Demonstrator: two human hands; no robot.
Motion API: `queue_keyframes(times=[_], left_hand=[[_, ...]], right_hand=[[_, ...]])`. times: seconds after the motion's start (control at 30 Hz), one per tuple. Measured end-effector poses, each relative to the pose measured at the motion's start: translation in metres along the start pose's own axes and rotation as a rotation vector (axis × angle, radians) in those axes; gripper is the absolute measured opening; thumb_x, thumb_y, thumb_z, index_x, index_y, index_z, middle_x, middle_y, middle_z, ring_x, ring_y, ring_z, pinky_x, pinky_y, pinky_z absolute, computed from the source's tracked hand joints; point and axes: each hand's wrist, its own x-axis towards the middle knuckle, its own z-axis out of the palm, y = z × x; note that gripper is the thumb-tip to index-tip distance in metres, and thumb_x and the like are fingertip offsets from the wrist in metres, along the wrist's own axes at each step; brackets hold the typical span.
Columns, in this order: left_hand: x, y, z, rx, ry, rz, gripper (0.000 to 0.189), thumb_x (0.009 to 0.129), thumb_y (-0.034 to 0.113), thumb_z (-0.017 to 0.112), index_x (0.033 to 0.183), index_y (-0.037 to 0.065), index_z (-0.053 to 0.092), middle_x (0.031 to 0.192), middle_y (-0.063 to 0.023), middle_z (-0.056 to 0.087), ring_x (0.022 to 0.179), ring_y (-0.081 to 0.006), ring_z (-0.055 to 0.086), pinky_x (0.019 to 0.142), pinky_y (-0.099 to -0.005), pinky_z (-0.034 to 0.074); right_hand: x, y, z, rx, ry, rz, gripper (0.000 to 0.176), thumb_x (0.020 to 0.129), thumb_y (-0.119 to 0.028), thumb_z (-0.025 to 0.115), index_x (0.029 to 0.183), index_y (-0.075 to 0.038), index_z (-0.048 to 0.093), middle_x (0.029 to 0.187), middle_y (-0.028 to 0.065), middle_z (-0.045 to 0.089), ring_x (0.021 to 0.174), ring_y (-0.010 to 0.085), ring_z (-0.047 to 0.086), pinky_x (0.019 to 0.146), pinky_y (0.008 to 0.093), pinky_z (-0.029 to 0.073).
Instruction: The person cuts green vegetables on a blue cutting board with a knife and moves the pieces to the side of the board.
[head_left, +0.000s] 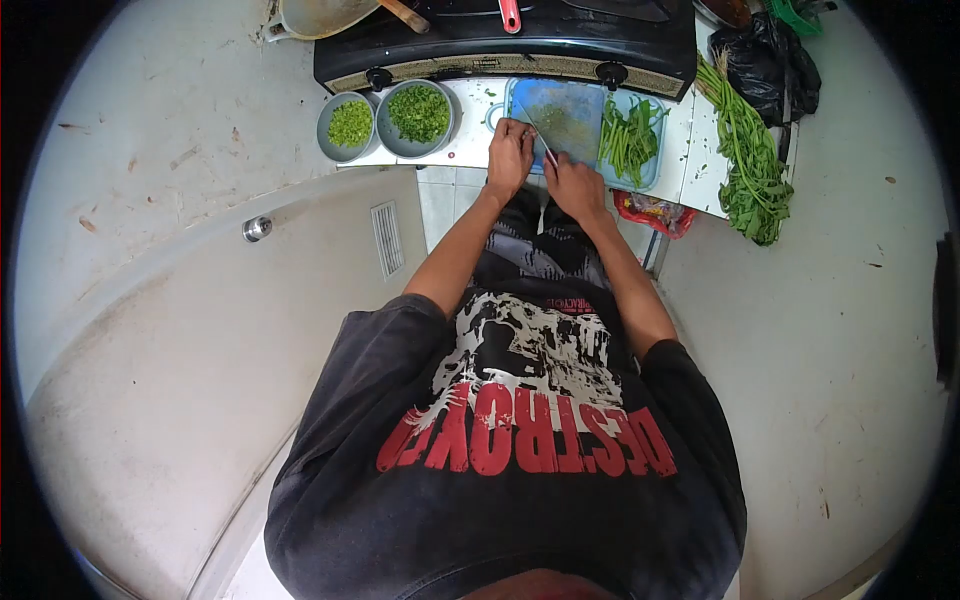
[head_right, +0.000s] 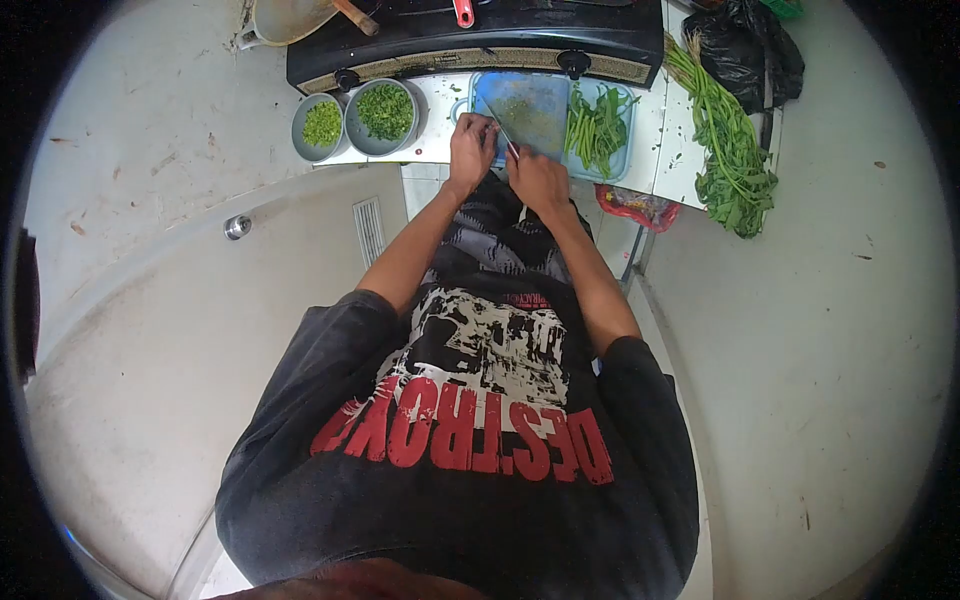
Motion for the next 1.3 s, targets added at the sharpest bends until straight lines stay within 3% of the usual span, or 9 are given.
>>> queue_keyframes(times=[0.33, 0.43, 0.63, 0.83, 1.03, 1.3], left_hand=[[0.000, -0.002, -0.002, -0.036, -0.031, -0.017, 0.010, 0.088, -0.002, 0.065, 0.096, 0.000, 0.070, 0.096, -0.0172, 0.061, 0.086, -0.0371, 0.065, 0.077, -0.0439, 0.053], [-0.001, -0.005, -0.001, -0.012, -0.001, 0.014, 0.007, 0.089, 0.002, 0.068, 0.095, 0.000, 0.071, 0.096, -0.0164, 0.063, 0.078, -0.0323, 0.066, 0.072, -0.0404, 0.054], [0.000, -0.005, -0.002, -0.034, -0.030, -0.032, 0.008, 0.089, 0.001, 0.068, 0.096, 0.001, 0.071, 0.096, -0.0155, 0.063, 0.079, -0.0309, 0.067, 0.073, -0.0395, 0.054], [-0.001, -0.005, -0.004, -0.080, -0.045, 0.009, 0.011, 0.087, -0.003, 0.065, 0.097, -0.001, 0.069, 0.095, -0.0169, 0.062, 0.082, -0.0350, 0.065, 0.074, -0.0419, 0.053], [-0.002, -0.015, 0.000, -0.055, -0.009, 0.045, 0.012, 0.086, -0.003, 0.068, 0.098, 0.001, 0.071, 0.095, -0.0138, 0.064, 0.081, -0.0284, 0.068, 0.075, -0.0369, 0.055], [-0.004, -0.011, 0.000, -0.115, 0.033, 0.016, 0.015, 0.082, -0.006, 0.066, 0.095, 0.000, 0.070, 0.093, -0.0146, 0.061, 0.082, -0.0321, 0.065, 0.076, -0.0400, 0.054]], right_hand=[[-0.024, 0.009, -0.005, -0.082, -0.038, 0.026, 0.037, 0.099, -0.036, 0.057, 0.091, -0.001, 0.067, 0.065, 0.0222, 0.068, 0.062, 0.0409, 0.070, 0.058, 0.0506, 0.056], [-0.034, 0.014, -0.006, -0.059, -0.031, 0.025, 0.036, 0.098, -0.036, 0.057, 0.091, -0.002, 0.067, 0.065, 0.0217, 0.067, 0.061, 0.0402, 0.070, 0.058, 0.0506, 0.056], [-0.027, 0.009, -0.008, -0.052, -0.053, 0.038, 0.037, 0.098, -0.036, 0.057, 0.092, -0.001, 0.066, 0.066, 0.0225, 0.068, 0.063, 0.0405, 0.070, 0.060, 0.0510, 0.056], [-0.011, 0.006, -0.002, -0.034, -0.021, 0.036, 0.037, 0.100, -0.037, 0.056, 0.092, -0.001, 0.065, 0.066, 0.0233, 0.067, 0.063, 0.0429, 0.069, 0.060, 0.0526, 0.055], [-0.012, 0.005, -0.009, -0.023, -0.020, 0.084, 0.039, 0.100, -0.039, 0.054, 0.090, -0.002, 0.065, 0.069, 0.0236, 0.068, 0.065, 0.0429, 0.070, 0.062, 0.0533, 0.056], [-0.024, 0.010, -0.008, -0.058, -0.072, 0.009, 0.041, 0.101, -0.040, 0.053, 0.090, -0.002, 0.064, 0.067, 0.0239, 0.068, 0.063, 0.0426, 0.070, 0.060, 0.0531, 0.056]])
